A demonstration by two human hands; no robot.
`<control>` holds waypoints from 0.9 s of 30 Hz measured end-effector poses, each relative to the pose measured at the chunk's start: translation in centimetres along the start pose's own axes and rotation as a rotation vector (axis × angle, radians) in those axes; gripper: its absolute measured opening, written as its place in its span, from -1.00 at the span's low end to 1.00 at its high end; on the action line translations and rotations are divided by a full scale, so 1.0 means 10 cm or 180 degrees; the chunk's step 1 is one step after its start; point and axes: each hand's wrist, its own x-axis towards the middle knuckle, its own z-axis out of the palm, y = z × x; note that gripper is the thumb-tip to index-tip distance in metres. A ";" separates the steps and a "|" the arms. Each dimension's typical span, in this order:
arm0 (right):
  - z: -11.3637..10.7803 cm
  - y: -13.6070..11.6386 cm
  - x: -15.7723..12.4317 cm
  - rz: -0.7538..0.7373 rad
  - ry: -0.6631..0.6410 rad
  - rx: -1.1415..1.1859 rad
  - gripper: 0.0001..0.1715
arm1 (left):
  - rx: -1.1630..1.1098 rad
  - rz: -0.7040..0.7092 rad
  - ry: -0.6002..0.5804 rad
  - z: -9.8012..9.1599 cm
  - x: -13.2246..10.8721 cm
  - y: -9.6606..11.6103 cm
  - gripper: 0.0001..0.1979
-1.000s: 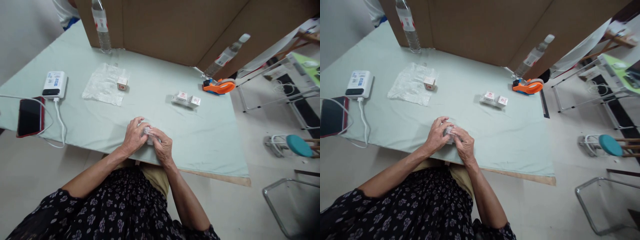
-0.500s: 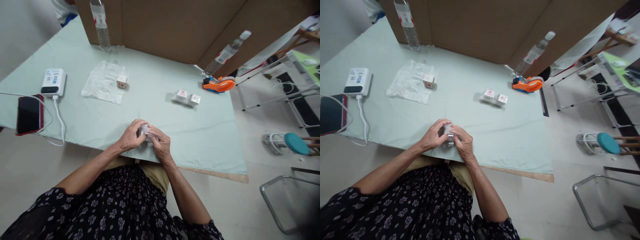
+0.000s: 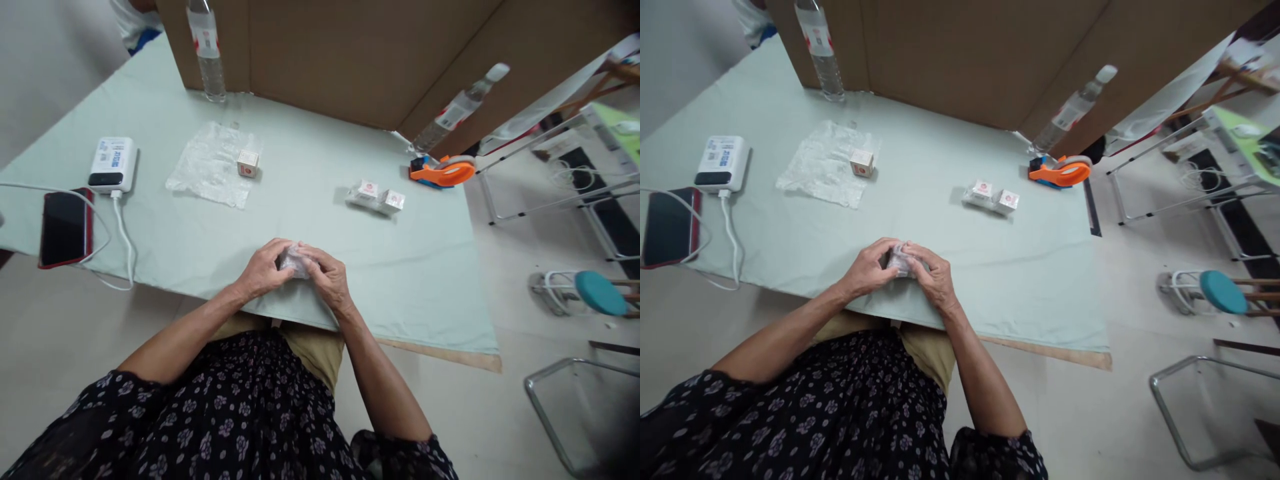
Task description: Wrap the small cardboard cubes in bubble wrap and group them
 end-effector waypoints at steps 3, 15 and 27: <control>-0.11 -0.01 0.19 0.0328 -0.0451 0.0081 -0.58 | 0.0055 -0.0677 -0.0238 -0.07 0.21 0.04 -0.69; -0.16 0.18 0.50 0.0817 -0.0599 0.0568 -0.39 | -0.1043 -0.1131 -0.0588 -0.16 0.49 -0.08 -0.44; -0.15 0.02 0.44 0.0757 -0.0228 -0.0111 -0.58 | -0.1787 -0.1424 -0.0805 -0.22 0.38 -0.07 -0.10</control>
